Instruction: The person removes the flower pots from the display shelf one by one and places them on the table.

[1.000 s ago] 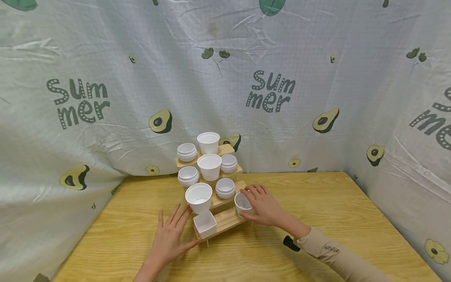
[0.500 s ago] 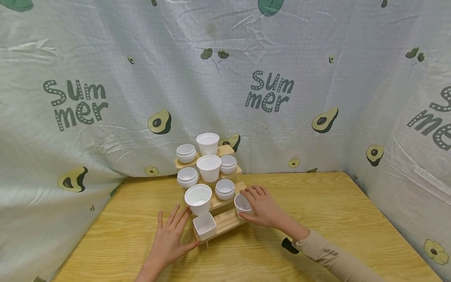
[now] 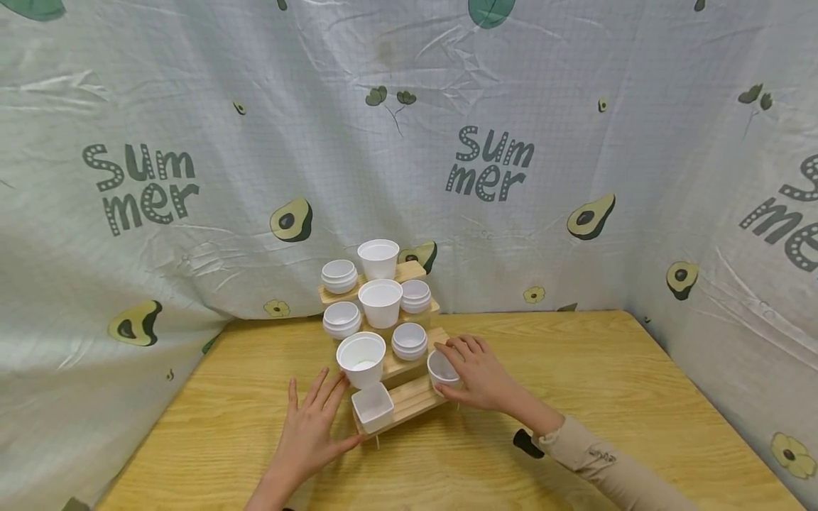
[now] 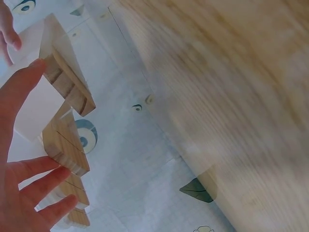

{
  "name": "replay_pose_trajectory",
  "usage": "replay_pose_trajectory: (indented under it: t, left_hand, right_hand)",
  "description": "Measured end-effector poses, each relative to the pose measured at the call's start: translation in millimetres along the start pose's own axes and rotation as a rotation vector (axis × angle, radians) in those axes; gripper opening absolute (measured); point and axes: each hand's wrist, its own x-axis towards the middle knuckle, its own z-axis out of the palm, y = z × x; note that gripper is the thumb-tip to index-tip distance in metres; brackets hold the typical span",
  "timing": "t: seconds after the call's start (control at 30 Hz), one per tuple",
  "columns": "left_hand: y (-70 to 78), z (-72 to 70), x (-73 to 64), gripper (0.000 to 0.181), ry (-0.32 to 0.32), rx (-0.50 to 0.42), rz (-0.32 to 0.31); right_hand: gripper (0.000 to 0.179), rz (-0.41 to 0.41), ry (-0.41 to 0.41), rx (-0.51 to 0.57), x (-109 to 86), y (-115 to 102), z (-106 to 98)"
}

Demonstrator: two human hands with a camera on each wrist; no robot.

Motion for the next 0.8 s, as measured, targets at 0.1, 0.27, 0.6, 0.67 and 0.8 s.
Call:
replay_pose_trajectory:
  t: [0.1,0.27,0.6,0.67,0.8]
  left_hand:
    - [0.2,0.3,-0.2,0.090,0.000,0.001,0.001]
    - [1.2,0.0,0.0,0.091,0.006,0.013,0.004]
    - [3.3,-1.1,2.2,0.090,-0.006,0.026,0.000]
    - [3.1,-0.9,2.4,0.091,-0.002,0.025,-0.001]
    - [2.7,-0.8,2.3,0.091,0.004,0.019,0.003]
  right_hand:
    - [0.059,-0.010,0.002,0.007,-0.3,0,0]
    - [0.056,-0.021,-0.018,0.001,-0.6,1,-2]
    - [0.056,-0.028,-0.085,0.016,-0.2,4,-9]
    - [0.057,-0.032,-0.089,0.014,-0.8,5,-9]
    - [0.057,-0.045,-0.079,0.004,-4.0,7,-11]
